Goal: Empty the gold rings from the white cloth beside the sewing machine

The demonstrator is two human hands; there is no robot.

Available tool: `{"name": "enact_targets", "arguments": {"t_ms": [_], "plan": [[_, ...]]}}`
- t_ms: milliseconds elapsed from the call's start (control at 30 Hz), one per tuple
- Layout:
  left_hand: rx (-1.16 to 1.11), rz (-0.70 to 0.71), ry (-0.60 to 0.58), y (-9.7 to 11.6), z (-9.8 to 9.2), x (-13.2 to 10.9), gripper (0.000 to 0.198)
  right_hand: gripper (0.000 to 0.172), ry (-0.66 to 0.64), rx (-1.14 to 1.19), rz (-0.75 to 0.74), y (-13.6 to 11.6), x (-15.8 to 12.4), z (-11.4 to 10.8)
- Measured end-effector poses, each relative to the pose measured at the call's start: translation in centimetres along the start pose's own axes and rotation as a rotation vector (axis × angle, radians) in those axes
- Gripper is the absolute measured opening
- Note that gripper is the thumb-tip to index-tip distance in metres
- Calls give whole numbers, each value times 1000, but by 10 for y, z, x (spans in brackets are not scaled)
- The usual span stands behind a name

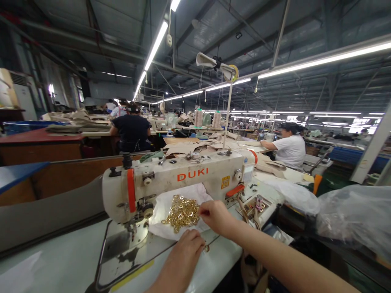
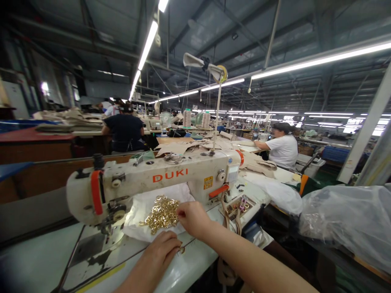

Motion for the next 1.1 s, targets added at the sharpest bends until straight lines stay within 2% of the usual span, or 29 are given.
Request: {"name": "enact_targets", "arguments": {"t_ms": [100, 167, 233, 333, 433, 533, 633, 800, 967, 1100], "plan": [[-24, -4, 20, -7, 2, -1, 16, 23, 16, 13, -11, -4, 26, 5], [-63, 13, 49, -12, 3, -1, 15, 25, 32, 18, -14, -5, 28, 5], [-111, 21, 83, -16, 2, -3, 15, 28, 50, 19, -8, -4, 16, 1], [-195, 3, 115, -20, -3, -8, 15, 25, 40, 59, -36, -2, -17, -3], [-250, -28, 124, -22, -13, -15, 16, 19, -58, 100, -108, -5, -48, -1], [-225, -120, 108, -29, -22, -21, 16, 17, -152, 52, -153, -11, -61, 3], [-178, -176, 72, -36, -25, -28, 19, 17, -240, -39, -196, -19, -57, 7], [-94, -103, 13, -28, -21, -32, 26, 19, -343, -208, -257, -29, -45, 13], [22, -71, -67, -15, -14, -21, 20, 20, -392, -366, -319, -40, -42, 18], [89, -73, -74, -15, -11, -12, 21, 19, -436, -441, -354, -50, -35, 18]]}}
Point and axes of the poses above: each hand's wrist, its own x-axis towards the middle knuckle, its own z-axis out of the palm, y = z × x, the point moved 8 cm from there along x, towards the middle knuckle, and after that the axes turned 6 degrees about -x, right-handed, at the moved point
